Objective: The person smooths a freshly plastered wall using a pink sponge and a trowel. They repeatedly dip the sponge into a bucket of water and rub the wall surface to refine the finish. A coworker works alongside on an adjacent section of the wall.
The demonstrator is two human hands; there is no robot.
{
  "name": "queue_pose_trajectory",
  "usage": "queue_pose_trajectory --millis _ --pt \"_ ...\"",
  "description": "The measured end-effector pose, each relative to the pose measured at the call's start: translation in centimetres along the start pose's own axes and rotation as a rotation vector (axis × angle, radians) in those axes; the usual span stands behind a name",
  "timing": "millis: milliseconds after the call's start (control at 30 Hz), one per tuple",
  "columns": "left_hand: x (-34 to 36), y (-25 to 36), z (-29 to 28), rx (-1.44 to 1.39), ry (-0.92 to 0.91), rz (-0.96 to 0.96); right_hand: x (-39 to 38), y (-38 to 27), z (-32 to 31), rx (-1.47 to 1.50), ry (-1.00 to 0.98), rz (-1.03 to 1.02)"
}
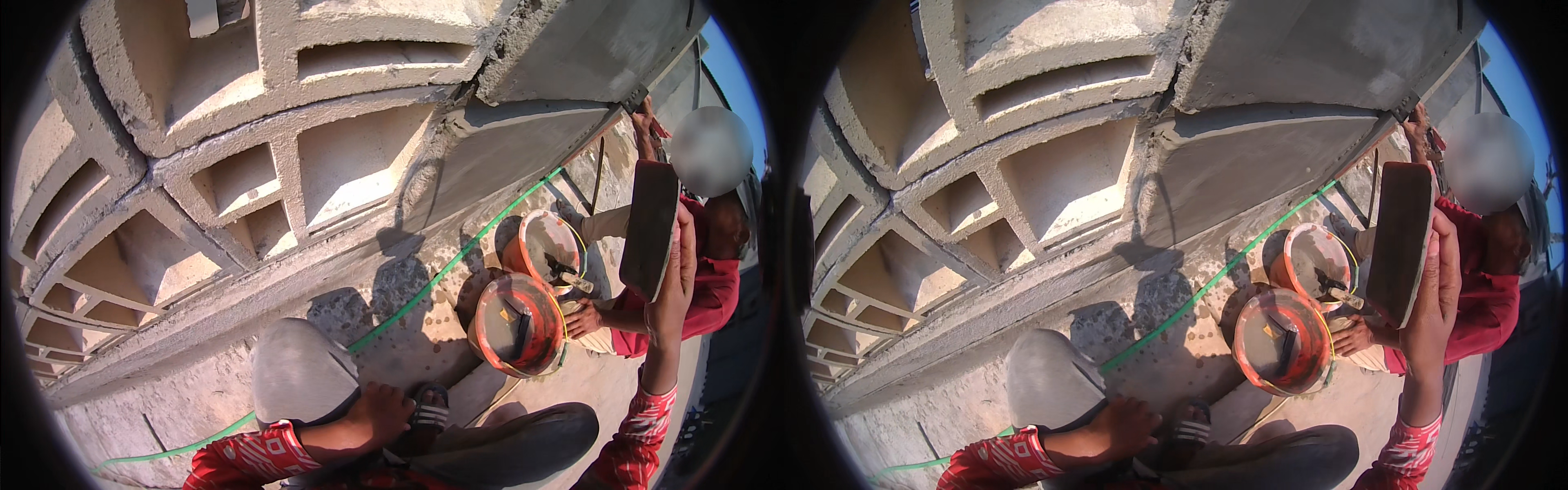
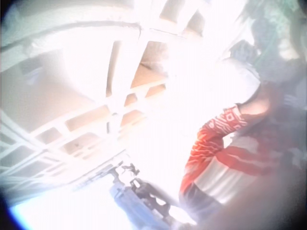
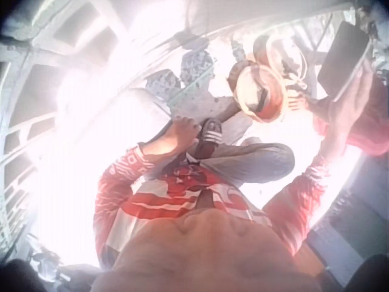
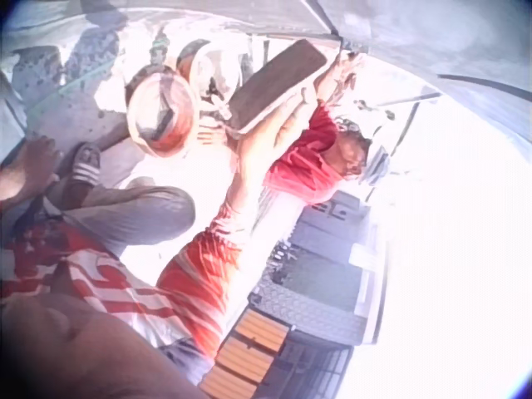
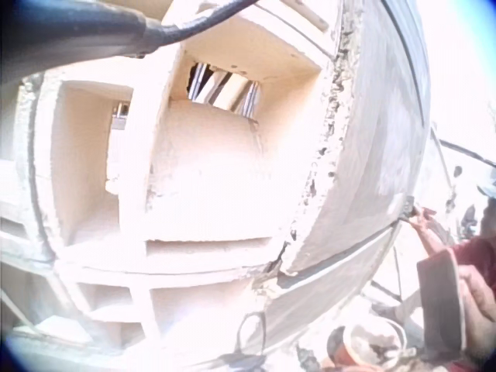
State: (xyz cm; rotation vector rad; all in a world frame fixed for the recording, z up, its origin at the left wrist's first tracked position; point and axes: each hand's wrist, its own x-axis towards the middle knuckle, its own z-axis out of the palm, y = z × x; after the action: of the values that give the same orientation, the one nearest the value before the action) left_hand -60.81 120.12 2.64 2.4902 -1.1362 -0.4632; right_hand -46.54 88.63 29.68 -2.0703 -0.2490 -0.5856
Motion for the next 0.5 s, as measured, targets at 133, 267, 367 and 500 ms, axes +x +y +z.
queue_pose_trajectory --millis 133,267,367,500 --pt "0.8 1.6 -0.3 0.004 -0.077 0.044 -8.0 15.5 5.7 0.069 0.206 0.1" --pt "0.9 1.2 0.4 -0.03 0.06 0.093 -23.0 15.1 16.2 -0.143 -0.747 0.984" --pt "0.4 1.3 0.7 -0.035 0.154 0.071 -22.9 11.1 19.4 0.04 -0.684 1.076" --pt "0.2 0.6 -1.1 -0.022 0.154 0.076 -8.4 14.1 20.5 0.085 -0.041 0.674"
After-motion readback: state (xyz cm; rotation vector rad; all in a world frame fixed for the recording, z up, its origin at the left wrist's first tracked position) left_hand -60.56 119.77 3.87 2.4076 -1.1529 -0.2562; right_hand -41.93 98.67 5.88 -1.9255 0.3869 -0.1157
